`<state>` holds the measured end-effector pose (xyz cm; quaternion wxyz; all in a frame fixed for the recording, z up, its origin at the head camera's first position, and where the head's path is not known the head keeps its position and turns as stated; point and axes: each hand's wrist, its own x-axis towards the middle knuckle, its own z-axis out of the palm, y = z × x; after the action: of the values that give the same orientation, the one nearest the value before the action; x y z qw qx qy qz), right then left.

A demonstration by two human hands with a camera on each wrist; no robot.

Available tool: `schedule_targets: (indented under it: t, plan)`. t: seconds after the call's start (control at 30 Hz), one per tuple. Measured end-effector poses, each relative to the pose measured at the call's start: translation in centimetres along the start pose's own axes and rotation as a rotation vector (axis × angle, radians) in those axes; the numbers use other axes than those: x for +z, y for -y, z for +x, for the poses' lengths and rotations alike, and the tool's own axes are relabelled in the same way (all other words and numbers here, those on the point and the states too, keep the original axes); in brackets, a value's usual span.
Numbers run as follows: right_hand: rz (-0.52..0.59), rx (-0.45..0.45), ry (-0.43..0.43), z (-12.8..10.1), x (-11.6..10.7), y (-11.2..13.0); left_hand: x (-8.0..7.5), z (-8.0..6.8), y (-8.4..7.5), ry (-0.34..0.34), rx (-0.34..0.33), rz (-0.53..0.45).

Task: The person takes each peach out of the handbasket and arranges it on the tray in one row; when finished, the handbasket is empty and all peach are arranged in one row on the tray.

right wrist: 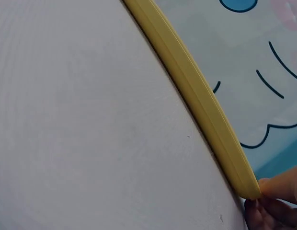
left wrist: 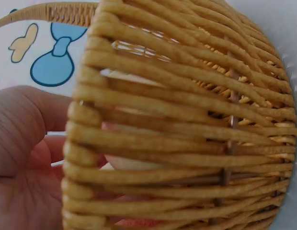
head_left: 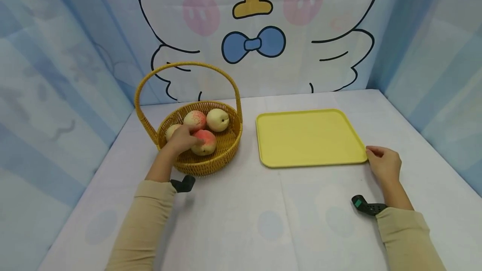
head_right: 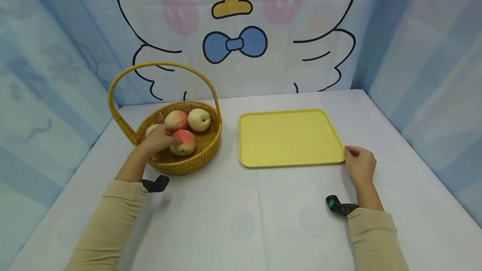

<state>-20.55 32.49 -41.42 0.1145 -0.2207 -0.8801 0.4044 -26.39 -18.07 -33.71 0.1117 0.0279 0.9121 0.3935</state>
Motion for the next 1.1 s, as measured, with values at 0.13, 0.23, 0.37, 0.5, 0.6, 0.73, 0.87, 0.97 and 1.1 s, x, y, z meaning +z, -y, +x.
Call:
schedule_targets:
  t: [0.13, 0.23, 0.37, 0.5, 0.6, 0.73, 0.87, 0.97, 1.1]
  plan:
    - [-0.002, 0.007, 0.005, 0.1, 0.0, -0.1, 0.0, -0.1, 0.1, 0.027, -0.009, -0.013]
    - [0.003, 0.016, 0.009, 0.1, -0.1, -0.2, 0.0, -0.1, 0.1, 0.041, -0.012, -0.016]
    - [0.009, 0.029, 0.012, 0.1, -0.1, -0.2, 0.0, -0.1, 0.3, 0.041, -0.012, -0.030]
    - [0.015, 0.048, 0.013, 0.2, 0.0, -0.2, 0.0, -0.1, 0.9, 0.067, -0.024, -0.083]
    - [0.016, 0.056, 0.014, 0.2, 0.0, -0.2, 0.1, -0.1, 1.3, 0.082, -0.027, -0.117]
    - [0.019, 0.061, 0.017, 0.1, 0.0, -0.1, 0.3, -0.1, 1.4, 0.061, -0.024, -0.137]
    - [0.035, 0.067, 0.018, 0.1, 0.0, -0.2, 0.6, -0.3, 1.2, 0.003, -0.001, -0.124]
    - [0.043, 0.070, 0.021, 0.2, 0.0, -0.3, 0.8, -0.5, 0.8, -0.072, 0.024, -0.099]
    - [0.042, 0.066, 0.021, 0.3, 0.0, -0.3, 1.0, -0.8, -0.4, -0.153, 0.062, -0.101]
